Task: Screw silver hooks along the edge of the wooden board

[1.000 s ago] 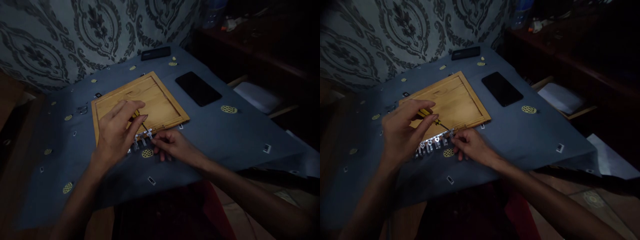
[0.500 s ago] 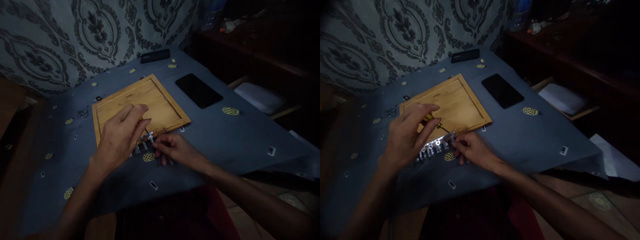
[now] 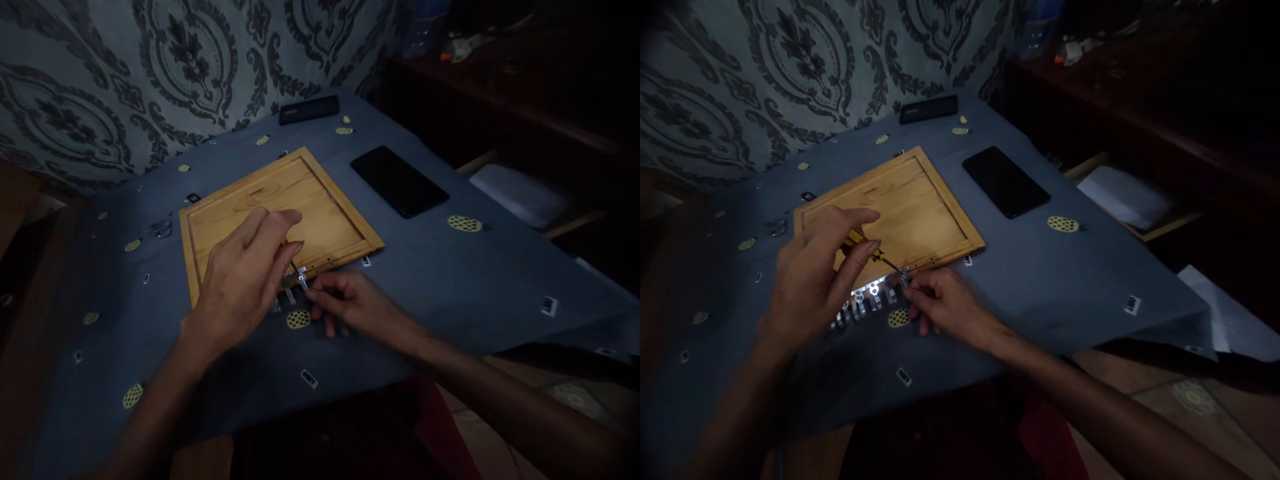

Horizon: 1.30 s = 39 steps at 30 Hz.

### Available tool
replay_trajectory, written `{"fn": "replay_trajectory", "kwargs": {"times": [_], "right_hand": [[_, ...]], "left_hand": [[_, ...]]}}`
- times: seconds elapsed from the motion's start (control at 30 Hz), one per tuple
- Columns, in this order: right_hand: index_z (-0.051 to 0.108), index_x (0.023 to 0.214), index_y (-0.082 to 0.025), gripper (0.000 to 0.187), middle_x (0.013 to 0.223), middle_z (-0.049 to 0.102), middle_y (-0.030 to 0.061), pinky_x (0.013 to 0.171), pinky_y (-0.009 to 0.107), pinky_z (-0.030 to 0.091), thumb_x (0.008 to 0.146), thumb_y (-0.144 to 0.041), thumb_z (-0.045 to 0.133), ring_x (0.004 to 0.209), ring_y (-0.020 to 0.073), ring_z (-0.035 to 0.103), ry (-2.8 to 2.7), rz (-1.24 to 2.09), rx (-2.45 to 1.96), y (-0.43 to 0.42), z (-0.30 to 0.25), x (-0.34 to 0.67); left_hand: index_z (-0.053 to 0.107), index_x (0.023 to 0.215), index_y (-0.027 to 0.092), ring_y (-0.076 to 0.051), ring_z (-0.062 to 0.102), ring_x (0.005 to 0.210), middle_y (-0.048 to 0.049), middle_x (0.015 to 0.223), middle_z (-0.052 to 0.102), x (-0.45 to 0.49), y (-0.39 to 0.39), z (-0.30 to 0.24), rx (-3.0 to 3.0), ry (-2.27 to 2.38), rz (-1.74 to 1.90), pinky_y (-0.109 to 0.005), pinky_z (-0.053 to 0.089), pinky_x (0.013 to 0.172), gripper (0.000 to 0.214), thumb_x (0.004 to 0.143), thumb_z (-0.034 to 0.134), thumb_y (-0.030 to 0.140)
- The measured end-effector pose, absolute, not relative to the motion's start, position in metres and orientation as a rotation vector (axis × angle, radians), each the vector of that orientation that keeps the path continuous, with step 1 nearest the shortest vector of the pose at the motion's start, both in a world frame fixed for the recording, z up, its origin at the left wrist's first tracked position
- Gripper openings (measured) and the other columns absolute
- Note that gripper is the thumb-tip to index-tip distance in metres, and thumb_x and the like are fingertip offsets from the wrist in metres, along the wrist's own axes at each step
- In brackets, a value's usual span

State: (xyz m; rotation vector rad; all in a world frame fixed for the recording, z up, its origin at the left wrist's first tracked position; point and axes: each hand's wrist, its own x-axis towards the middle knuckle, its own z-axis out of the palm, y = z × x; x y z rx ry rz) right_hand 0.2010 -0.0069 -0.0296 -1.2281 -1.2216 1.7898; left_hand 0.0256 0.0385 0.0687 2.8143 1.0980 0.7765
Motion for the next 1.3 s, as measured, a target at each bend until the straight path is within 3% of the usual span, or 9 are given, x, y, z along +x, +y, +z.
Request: {"fn": "replay_trajectory", "kwargs": {"times": [0.33, 0.7, 0.9, 1.3], "right_hand": [[0.058, 0.074, -0.018, 0.027, 0.064, 0.065, -0.0015, 0.037, 0.016, 0.039, 0.091, -0.037, 0.065, 0.042, 0.0059, 0.058, -1.239, 1.798, -1.222, -0.006, -0.032, 0.202], [0.057, 0.071, -0.017, 0.028, 0.063, 0.064, -0.0021, 0.036, 0.015, 0.038, 0.090, -0.036, 0.066, 0.042, 0.0051, 0.057, -1.219, 1.799, -1.228, -0.006, -0.030, 0.201], [0.057, 0.071, -0.018, 0.029, 0.064, 0.065, -0.0017, 0.036, 0.016, 0.038, 0.089, -0.038, 0.067, 0.042, 0.0053, 0.057, -1.219, 1.809, -1.221, -0.006, -0.032, 0.201], [0.057, 0.072, -0.018, 0.027, 0.064, 0.065, -0.0013, 0.037, 0.016, 0.040, 0.090, -0.036, 0.065, 0.043, 0.0065, 0.059, -1.236, 1.792, -1.252, -0.007, -0.027, 0.202]], "left_hand": [[0.061, 0.118, 0.019, -0.021, 0.069, 0.093, -0.0058, 0.101, 0.068, 0.025, 0.041, 0.066, 2.817, 1.116, 0.744, -0.031, 0.055, 0.074, 0.019, 0.102, 0.050, 0.022], [0.058, 0.129, 0.024, -0.021, 0.071, 0.104, -0.0055, 0.122, 0.070, 0.022, 0.040, 0.067, 2.738, 1.156, 0.805, -0.033, 0.060, 0.089, 0.029, 0.100, 0.056, 0.023], [0.054, 0.135, 0.025, -0.023, 0.068, 0.112, -0.0056, 0.122, 0.069, 0.020, 0.042, 0.072, 2.712, 1.102, 0.690, -0.035, 0.058, 0.094, 0.034, 0.102, 0.049, 0.023], [0.051, 0.132, 0.027, -0.025, 0.067, 0.114, -0.0067, 0.117, 0.069, 0.016, 0.042, 0.080, 2.741, 0.997, 0.526, -0.037, 0.060, 0.090, 0.031, 0.101, 0.049, 0.023]]}}
